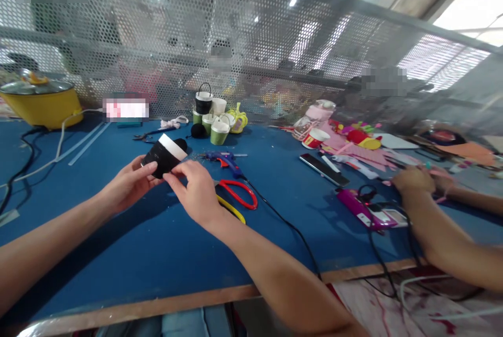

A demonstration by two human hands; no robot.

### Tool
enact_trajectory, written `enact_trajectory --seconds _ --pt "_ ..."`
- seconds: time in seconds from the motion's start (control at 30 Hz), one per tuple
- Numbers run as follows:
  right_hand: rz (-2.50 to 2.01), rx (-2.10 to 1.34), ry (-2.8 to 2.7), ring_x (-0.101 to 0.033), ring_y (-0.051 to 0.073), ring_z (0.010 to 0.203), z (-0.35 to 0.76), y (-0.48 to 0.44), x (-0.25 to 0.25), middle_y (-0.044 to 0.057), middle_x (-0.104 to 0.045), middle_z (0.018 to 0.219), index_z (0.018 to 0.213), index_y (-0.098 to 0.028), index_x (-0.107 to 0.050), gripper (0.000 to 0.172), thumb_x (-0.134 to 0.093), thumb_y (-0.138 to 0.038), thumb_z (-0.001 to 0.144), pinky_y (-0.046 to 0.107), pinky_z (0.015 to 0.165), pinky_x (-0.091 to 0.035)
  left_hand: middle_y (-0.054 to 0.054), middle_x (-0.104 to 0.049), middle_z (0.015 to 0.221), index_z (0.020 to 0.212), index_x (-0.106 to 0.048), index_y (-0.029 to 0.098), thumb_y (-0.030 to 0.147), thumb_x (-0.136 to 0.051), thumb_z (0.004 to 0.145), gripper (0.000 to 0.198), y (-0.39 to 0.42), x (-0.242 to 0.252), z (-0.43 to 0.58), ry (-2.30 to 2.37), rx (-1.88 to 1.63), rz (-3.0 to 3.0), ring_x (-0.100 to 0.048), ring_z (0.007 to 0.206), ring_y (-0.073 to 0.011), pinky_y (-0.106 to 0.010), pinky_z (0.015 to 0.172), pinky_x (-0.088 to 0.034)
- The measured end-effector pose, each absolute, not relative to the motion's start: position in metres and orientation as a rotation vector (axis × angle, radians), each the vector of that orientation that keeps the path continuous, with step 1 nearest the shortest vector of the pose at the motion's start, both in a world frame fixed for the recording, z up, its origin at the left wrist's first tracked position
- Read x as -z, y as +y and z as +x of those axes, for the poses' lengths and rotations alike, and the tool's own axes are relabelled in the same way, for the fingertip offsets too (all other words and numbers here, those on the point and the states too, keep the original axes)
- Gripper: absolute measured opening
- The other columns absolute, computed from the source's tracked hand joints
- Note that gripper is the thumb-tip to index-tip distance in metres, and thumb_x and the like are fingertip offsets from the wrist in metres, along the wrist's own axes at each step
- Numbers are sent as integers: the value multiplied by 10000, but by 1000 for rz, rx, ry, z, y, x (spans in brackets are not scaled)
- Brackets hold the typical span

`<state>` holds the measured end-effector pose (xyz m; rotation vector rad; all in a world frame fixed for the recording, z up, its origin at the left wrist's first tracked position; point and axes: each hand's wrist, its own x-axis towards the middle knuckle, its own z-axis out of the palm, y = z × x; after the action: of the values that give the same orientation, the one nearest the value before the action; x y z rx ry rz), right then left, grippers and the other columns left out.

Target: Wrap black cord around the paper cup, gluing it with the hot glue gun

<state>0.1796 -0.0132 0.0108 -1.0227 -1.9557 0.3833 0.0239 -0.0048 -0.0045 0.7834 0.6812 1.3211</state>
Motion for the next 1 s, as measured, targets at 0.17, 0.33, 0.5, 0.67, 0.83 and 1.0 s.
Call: enact_trajectory --seconds 0.17,0.33,0.5,0.67,0.83,1.0 --pt "-1082 -423 -1959 -466 111 589 184 -7 -11 -7 -510 627 644 -183 -503 215 -492 -319 810 237 553 -371 -100 -653 698 850 -597 82 402 -490 799 341 3 1 14 703 -1225 632 -602 598 -149 -240 564 -477" --pt "-1333 -423 -1982 -529 147 606 196 9 -13 17 -558 617 630 -176 -537 203 -487 -295 787 290 605 -420 -119 -637 635 809 -606 73 444 -341 830 456 8 -5 6 660 -1231 513 -579 528 -153 -240 513 -479" --pt "-1332 -497 -2039 -548 210 969 209 19 -19 106 -590 1053 990 -162 -571 314 -545 -116 680 358 820 -430 -121 -614 588 785 -593 75 477 -272 832 517 2 -5 8 582 -1124 518 -552 482 -150 -242 491 -466" --pt "-938 -638 -1965 -514 171 1027 204 7 -27 89 -548 1118 1020 -181 -544 262 -533 -272 775 314 850 -422 -122 -618 586 833 -589 72 519 -214 839 584 -2 -1 13 561 -895 562 -548 476 -135 -236 523 -457" --pt "-998 -679 -1983 -525 124 673 200 1 -33 12 -570 691 693 -169 -547 162 -500 -286 794 264 651 -419 -106 -622 704 909 -584 86 544 -307 835 540 0 5 15 727 -797 741 -578 590 -166 -263 564 -438" --pt "-1036 -771 -2017 -463 100 590 198 -4 -35 -9 -530 621 649 -156 -531 196 -499 -294 784 236 576 -371 -70 -574 998 1181 -461 220 434 -591 745 503 -7 2 13 842 -991 1175 -544 861 -206 -315 726 -412"
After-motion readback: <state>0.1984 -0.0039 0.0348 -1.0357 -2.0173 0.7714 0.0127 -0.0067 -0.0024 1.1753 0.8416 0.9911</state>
